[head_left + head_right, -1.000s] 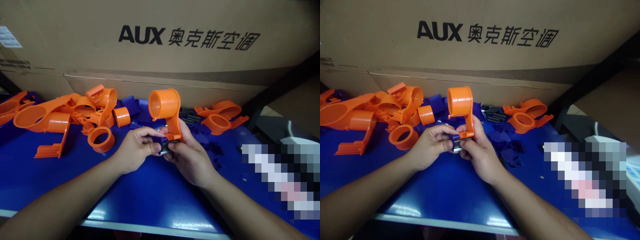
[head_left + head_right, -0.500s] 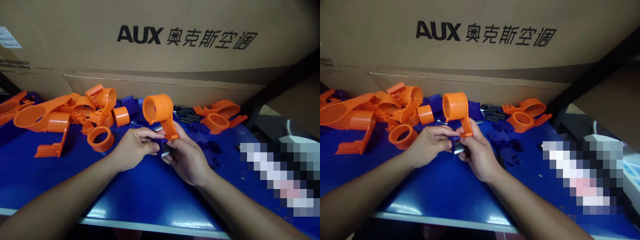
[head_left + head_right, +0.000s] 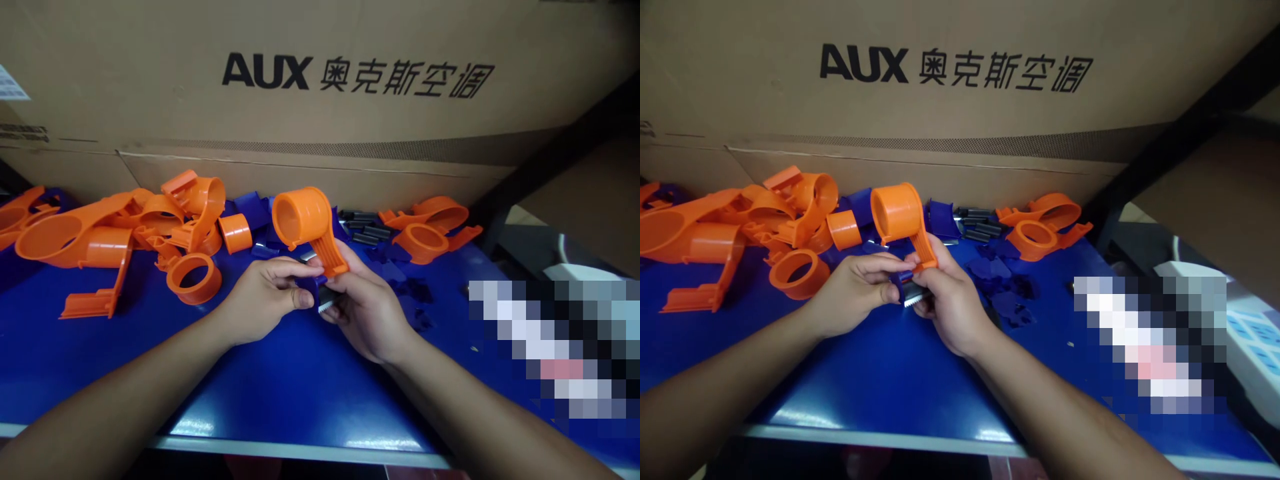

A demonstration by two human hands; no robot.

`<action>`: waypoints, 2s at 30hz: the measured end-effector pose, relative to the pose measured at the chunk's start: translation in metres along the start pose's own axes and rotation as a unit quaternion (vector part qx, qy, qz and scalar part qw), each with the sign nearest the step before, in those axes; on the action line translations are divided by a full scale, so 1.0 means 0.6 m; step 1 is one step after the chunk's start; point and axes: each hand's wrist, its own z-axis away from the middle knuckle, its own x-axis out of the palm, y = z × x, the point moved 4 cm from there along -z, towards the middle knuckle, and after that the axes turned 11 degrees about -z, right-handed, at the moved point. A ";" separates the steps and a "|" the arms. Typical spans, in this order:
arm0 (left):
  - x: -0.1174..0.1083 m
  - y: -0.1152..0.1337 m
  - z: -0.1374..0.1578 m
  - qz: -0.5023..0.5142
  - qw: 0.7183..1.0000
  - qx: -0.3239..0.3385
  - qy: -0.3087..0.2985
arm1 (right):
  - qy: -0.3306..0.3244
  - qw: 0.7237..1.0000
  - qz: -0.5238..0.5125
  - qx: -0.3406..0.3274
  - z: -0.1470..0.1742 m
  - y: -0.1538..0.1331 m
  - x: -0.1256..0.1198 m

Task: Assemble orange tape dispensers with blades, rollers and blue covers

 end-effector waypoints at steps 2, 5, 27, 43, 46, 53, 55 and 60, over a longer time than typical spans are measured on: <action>-0.001 -0.005 -0.002 -0.007 1.000 0.003 0.001 | 0.004 1.000 0.003 -0.001 0.002 0.003 0.000; -0.006 -0.007 -0.006 -0.027 1.000 0.017 -0.004 | 0.004 1.000 -0.002 0.005 -0.001 0.003 -0.001; 0.003 0.041 0.029 -0.388 0.869 0.287 0.109 | -0.032 0.998 0.055 -0.021 -0.010 -0.018 -0.016; -0.006 0.060 0.028 -0.282 0.909 0.288 0.106 | -0.140 0.784 0.465 -0.388 -0.008 -0.066 -0.028; -0.001 0.068 0.033 -0.299 0.900 0.306 0.087 | -0.156 0.699 0.528 -0.457 -0.002 -0.076 -0.016; 0.013 0.092 0.050 -0.345 0.867 0.355 0.048 | -0.211 0.663 0.525 -0.491 0.012 -0.085 0.000; 0.015 0.095 0.053 -0.351 0.862 0.362 0.043 | -0.211 0.660 0.521 -0.499 0.016 -0.086 0.003; 0.017 0.097 0.057 -0.354 0.854 0.380 0.040 | -0.218 0.667 0.497 -0.510 0.022 -0.085 0.006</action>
